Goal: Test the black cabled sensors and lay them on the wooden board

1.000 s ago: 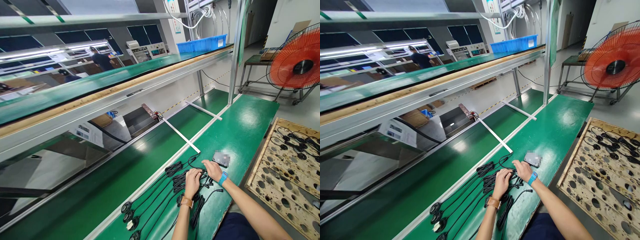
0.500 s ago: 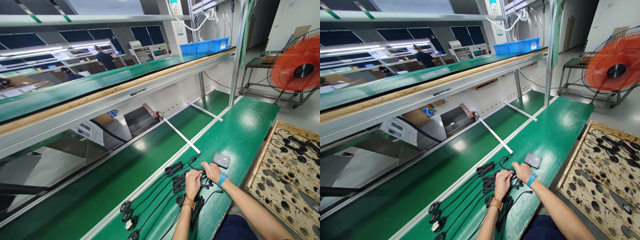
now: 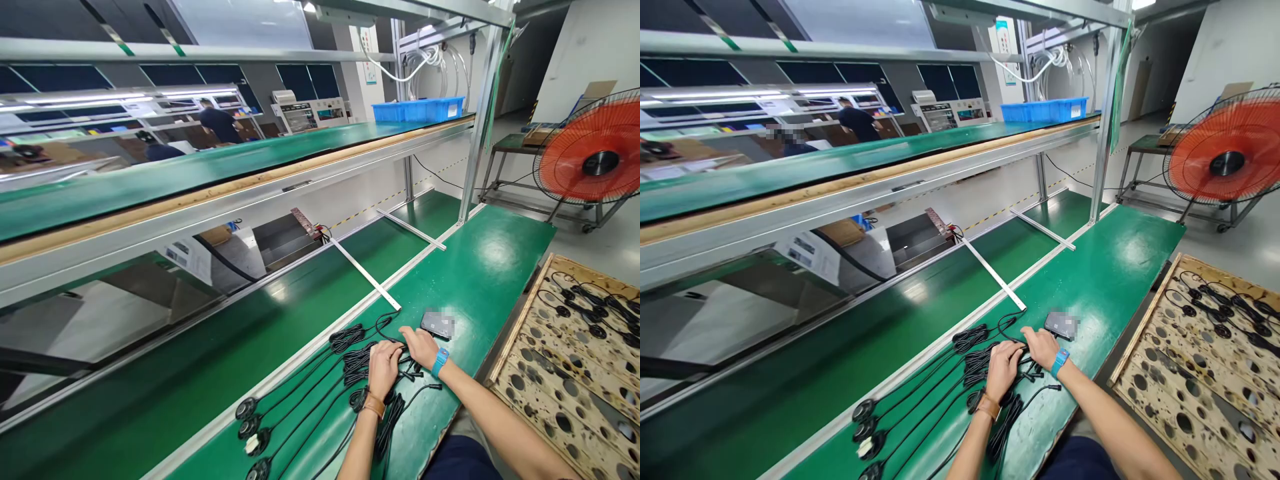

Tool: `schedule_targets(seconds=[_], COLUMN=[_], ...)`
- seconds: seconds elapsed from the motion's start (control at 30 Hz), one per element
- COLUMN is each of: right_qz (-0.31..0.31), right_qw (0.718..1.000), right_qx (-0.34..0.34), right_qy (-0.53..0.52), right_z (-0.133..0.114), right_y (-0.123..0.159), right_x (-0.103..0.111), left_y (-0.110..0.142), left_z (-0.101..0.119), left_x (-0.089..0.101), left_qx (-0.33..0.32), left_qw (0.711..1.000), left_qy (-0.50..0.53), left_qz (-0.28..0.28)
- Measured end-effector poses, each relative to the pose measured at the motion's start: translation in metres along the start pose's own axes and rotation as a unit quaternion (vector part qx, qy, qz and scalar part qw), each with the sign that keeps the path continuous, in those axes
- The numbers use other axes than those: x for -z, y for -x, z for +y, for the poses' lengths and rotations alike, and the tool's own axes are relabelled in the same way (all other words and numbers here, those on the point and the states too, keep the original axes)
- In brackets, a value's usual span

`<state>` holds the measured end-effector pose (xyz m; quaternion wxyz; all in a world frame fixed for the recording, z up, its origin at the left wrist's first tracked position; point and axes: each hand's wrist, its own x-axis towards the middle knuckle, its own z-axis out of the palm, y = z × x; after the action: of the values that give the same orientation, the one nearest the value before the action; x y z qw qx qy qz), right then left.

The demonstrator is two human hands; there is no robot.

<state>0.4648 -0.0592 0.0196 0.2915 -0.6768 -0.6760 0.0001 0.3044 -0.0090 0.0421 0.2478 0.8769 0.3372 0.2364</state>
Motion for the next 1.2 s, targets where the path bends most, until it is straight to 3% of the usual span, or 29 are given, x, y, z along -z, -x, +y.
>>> schedule_targets(seconds=[0.13,0.27,0.43,0.53,0.6,0.73,0.87,1.0,1.2], right_qz=[0.067,0.176,0.132,0.105,0.102,0.114,0.131,0.137,0.159], right_qw=[0.997,0.977,0.981,0.983,0.981,0.978,0.977,0.978,0.974], right_qx=[-0.029,-0.113,-0.103,-0.074,-0.055,-0.024,-0.027,-0.022,-0.011], right_qy=[-0.004,0.038,0.094,0.131,0.154,0.172,0.169,0.157,0.162], right_z=[0.008,0.035,0.054,0.056,0.063,0.079,0.078,0.077,0.098], right_y=[0.020,0.060,0.089,0.094,0.095,0.095,0.098,0.099,0.103], right_x=[0.023,0.048,0.059,0.060,0.058,0.047,0.045,0.046,0.032], left_y=[0.030,0.097,0.177,0.210,0.224,0.233,0.220,0.197,0.182], left_z=[-0.014,-0.060,-0.115,-0.125,-0.126,-0.128,-0.127,-0.128,-0.134], left_x=[0.028,0.080,0.137,0.150,0.150,0.138,0.129,0.132,0.141], left_qx=[0.030,0.131,0.316,0.380,0.403,0.429,0.449,0.474,0.487], left_qw=[0.992,0.960,0.875,0.838,0.832,0.832,0.835,0.829,0.817], left_qy=[-0.001,-0.076,-0.186,-0.202,-0.194,-0.169,-0.157,-0.160,-0.163], left_qz=[0.125,0.236,0.317,0.335,0.328,0.309,0.275,0.252,0.262])
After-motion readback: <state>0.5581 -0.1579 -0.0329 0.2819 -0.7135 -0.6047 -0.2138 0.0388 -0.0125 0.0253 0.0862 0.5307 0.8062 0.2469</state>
